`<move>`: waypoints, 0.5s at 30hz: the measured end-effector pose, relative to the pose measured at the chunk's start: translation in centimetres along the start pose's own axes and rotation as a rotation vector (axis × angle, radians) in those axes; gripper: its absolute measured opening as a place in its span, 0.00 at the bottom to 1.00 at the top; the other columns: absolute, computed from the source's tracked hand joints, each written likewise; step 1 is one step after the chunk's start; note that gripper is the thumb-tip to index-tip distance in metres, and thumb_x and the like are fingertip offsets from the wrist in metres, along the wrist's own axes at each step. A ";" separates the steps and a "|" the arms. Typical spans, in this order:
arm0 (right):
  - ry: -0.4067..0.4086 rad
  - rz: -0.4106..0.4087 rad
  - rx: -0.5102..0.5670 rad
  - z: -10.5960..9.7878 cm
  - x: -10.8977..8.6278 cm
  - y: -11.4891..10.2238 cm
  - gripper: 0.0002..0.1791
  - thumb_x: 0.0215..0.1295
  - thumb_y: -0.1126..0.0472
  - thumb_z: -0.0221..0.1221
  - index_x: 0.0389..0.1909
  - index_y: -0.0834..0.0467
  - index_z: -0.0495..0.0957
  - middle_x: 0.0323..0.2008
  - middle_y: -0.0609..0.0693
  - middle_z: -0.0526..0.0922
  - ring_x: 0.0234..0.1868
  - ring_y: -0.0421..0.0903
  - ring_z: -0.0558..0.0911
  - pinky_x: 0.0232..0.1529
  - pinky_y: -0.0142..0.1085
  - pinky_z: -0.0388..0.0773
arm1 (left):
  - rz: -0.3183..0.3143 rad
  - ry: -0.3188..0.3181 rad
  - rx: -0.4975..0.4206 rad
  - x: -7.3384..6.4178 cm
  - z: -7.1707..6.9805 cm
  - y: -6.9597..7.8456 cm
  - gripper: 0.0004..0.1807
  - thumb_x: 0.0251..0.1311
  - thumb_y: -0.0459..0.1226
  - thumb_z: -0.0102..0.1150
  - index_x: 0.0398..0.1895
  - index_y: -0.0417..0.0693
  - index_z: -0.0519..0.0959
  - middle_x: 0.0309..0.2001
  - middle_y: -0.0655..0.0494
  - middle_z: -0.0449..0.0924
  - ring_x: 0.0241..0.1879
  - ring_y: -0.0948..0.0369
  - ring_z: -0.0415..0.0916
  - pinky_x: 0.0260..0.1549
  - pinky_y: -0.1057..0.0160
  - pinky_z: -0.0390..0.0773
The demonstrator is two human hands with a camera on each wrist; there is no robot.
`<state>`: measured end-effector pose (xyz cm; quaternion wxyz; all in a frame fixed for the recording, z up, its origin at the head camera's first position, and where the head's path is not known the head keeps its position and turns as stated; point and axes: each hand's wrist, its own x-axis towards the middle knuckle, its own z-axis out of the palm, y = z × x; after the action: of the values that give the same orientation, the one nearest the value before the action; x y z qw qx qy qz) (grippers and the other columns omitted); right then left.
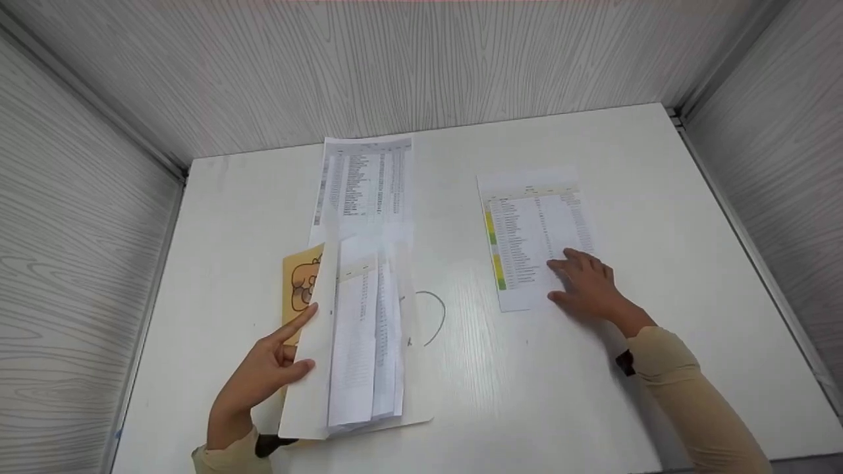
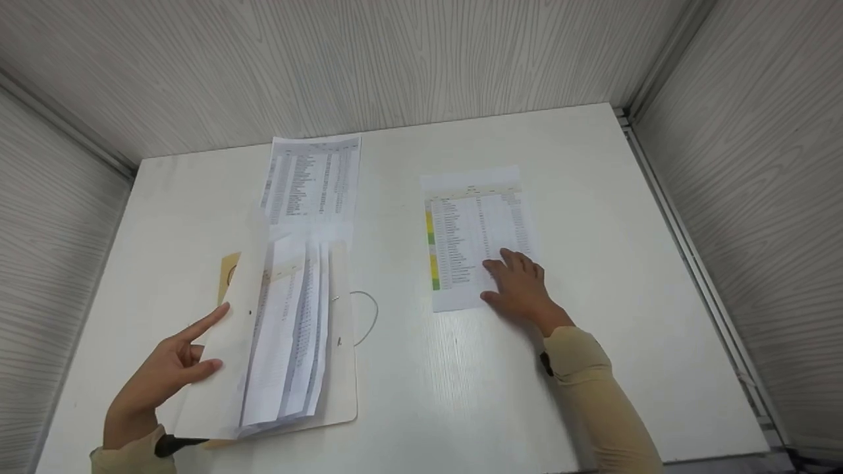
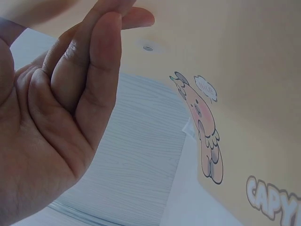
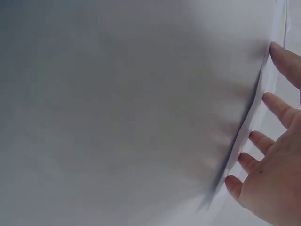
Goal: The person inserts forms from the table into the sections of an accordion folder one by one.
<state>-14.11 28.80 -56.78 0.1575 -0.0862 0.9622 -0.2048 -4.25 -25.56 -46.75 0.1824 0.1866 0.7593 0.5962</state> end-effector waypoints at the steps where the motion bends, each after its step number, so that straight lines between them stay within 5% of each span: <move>1: -0.006 -0.003 0.001 0.1 -0.1 -0.3 0.37 0.63 0.49 0.61 0.70 0.54 0.61 0.73 0.63 0.48 0.73 0.67 0.45 0.63 0.67 0.43 | 0.001 0.002 0.002 0.0 0.0 0.0 0.42 0.57 0.21 0.56 0.75 0.39 0.51 0.11 0.45 0.52 0.11 0.68 0.46 0.07 0.62 0.52; 9: 0.042 0.079 0.112 -1.6 0.3 0.6 0.38 0.63 0.47 0.61 0.69 0.58 0.60 0.72 0.69 0.47 0.71 0.73 0.44 0.60 0.68 0.43 | -0.011 0.008 -0.020 -0.1 0.1 0.0 0.43 0.57 0.21 0.56 0.75 0.39 0.50 0.10 0.54 0.53 0.11 0.70 0.47 0.08 0.61 0.52; 15: 0.059 0.193 0.087 -2.4 1.5 2.1 0.42 0.65 0.45 0.59 0.72 0.60 0.55 0.72 0.72 0.43 0.70 0.74 0.45 0.62 0.68 0.44 | 0.027 0.033 0.008 -0.3 0.2 -0.1 0.43 0.57 0.20 0.56 0.75 0.39 0.50 0.11 0.47 0.50 0.10 0.64 0.44 0.07 0.65 0.51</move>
<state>-16.54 31.25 -56.05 0.1515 0.0201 0.9605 -0.2326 -3.91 -25.56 -46.87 0.1610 0.1876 0.7619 0.5987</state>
